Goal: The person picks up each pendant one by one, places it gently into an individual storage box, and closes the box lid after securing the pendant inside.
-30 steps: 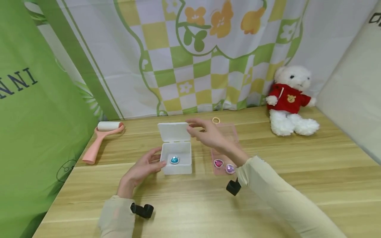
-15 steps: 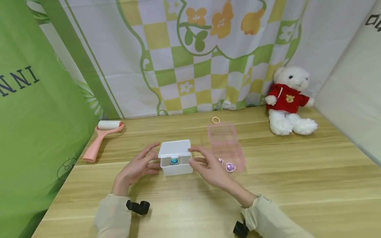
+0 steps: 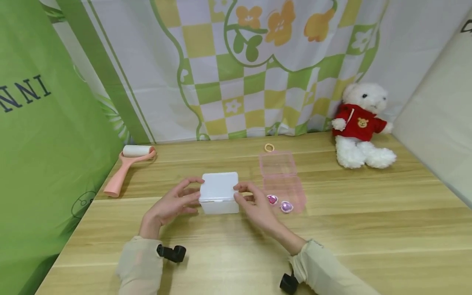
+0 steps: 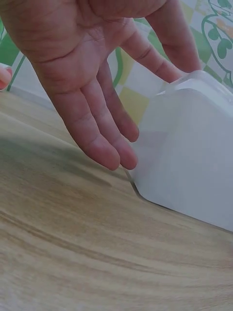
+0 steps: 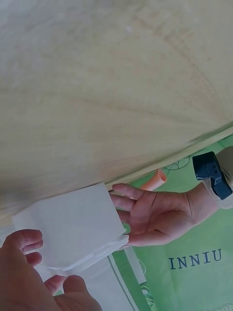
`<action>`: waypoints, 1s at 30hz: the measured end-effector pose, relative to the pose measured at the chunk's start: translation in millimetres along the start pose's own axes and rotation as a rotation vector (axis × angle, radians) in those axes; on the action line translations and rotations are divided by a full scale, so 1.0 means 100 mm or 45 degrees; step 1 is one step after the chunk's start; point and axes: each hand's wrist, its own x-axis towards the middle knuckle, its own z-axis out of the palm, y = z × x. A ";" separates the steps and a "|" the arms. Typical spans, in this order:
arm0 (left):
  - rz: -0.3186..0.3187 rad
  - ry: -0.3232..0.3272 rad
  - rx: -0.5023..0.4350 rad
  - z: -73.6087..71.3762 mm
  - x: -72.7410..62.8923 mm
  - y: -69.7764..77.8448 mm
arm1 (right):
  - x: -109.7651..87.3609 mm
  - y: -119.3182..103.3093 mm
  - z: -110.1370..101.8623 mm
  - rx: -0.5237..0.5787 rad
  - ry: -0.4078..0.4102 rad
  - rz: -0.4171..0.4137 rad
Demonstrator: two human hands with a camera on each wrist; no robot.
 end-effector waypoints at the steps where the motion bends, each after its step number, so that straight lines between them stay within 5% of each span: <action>1: 0.002 0.006 0.004 0.00 0.00 0.00 | 0.00 0.01 0.01 -0.002 0.006 -0.001; 20: 0.008 0.079 0.038 -0.01 0.02 -0.04 | 0.02 0.03 0.02 0.020 0.022 0.062; 30: -0.006 0.085 0.016 0.01 0.01 -0.02 | 0.01 0.02 0.05 -0.072 0.044 0.010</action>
